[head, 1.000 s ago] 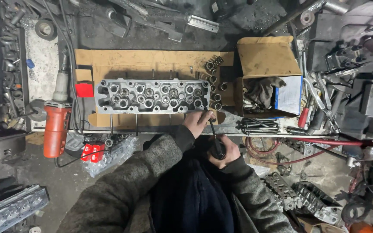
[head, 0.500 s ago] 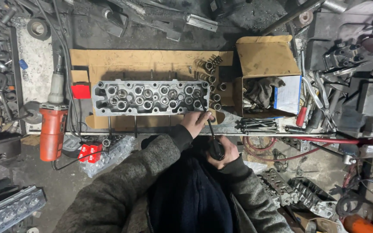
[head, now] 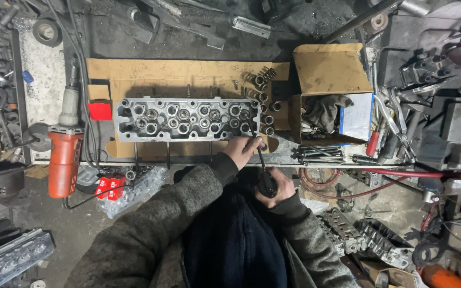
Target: Assembling valves and small components into an engine cylinder head.
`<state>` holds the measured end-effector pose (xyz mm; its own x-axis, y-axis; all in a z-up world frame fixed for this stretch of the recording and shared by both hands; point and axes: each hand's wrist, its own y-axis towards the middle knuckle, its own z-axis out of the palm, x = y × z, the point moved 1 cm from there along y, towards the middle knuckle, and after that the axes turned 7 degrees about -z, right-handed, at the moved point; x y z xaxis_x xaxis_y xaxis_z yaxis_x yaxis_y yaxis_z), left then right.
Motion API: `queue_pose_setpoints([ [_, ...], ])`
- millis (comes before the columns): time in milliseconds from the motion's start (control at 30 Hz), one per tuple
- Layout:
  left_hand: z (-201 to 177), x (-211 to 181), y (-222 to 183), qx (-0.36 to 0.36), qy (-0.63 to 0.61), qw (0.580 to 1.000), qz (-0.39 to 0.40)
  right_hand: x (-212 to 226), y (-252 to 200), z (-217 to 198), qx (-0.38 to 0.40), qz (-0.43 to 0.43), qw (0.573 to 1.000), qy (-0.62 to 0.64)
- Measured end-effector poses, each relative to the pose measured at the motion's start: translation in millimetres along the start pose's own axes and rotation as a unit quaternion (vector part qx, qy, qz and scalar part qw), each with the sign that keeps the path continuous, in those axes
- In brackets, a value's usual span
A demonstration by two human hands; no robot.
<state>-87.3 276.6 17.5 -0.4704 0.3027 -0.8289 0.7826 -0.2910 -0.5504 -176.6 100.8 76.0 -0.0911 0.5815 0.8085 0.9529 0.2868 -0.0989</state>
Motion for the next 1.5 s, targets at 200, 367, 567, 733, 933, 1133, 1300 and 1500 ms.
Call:
queue_pose_setpoints([
  [200,-1.0,0.5,-0.8,-0.003,-0.01,1.0,0.023,6.8,-0.3,-1.8,0.002,-0.01,1.0,0.001],
  [367,-5.5,-8.1,-2.9,0.0,0.017,1.0,0.002,12.2,3.4,-2.2,-0.012,-0.049,0.999,0.009],
  [567,-2.0,3.3,2.4,-0.002,0.014,1.0,0.028,1.9,-1.0,1.7,-0.004,-0.03,0.999,-0.023],
  [733,-4.3,-3.6,-2.0,0.001,0.012,1.0,0.005,1.9,-2.2,2.4,-0.002,-0.019,1.0,-0.019],
  [933,-4.9,-2.9,0.0,0.014,0.012,1.0,0.01,2.0,-1.7,2.8,0.001,0.002,1.0,-0.015],
  [1133,-5.4,-2.7,0.0,0.016,0.008,1.0,0.012,9.6,0.2,-0.6,0.0,0.007,1.0,-0.027],
  [1300,-6.3,-6.6,-0.9,0.008,0.016,1.0,0.024,23.6,3.5,-4.2,-0.017,-0.024,0.999,-0.023],
  [1500,-5.9,-5.8,-2.1,0.009,0.015,1.0,0.013,8.7,-2.5,1.2,-0.019,-0.008,0.999,-0.035],
])
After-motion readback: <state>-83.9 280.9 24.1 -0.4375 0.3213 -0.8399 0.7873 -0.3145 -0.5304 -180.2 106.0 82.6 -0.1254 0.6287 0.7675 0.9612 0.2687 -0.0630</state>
